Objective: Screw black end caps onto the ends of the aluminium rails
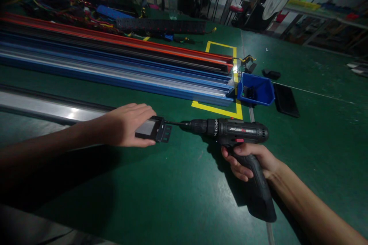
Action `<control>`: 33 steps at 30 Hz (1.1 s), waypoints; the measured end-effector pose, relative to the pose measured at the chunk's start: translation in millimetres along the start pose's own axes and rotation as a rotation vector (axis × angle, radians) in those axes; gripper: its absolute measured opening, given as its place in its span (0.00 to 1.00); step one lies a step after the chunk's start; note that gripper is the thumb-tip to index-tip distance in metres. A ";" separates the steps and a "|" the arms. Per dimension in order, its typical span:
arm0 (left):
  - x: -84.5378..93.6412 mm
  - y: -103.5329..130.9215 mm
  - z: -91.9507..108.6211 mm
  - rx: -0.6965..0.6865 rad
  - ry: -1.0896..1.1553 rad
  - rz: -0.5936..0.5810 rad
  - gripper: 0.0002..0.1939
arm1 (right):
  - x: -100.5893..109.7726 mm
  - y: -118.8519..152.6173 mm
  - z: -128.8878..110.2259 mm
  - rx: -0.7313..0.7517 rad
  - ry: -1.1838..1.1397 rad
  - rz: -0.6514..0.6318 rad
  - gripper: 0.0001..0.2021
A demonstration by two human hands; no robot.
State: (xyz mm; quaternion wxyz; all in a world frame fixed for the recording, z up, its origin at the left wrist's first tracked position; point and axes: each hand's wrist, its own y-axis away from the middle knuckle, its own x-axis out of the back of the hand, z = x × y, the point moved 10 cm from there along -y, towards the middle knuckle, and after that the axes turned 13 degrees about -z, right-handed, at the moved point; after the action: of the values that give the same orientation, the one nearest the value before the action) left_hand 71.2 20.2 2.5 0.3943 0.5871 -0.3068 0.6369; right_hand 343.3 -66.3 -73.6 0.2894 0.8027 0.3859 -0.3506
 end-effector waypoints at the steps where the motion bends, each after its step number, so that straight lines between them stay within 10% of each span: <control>1: -0.1 0.0 -0.1 0.002 0.001 -0.003 0.29 | 0.1 0.1 0.0 0.001 0.000 -0.003 0.14; 33: 0.7 0.6 1.4 -0.010 -0.018 0.005 0.29 | 3.8 1.2 0.6 -0.017 0.032 0.022 0.13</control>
State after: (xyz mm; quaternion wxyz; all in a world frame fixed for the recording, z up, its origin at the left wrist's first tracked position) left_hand 71.3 18.9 3.4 0.3931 0.5901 -0.3151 0.6308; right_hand 345.9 -65.8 -76.8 0.2939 0.8100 0.3846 -0.3311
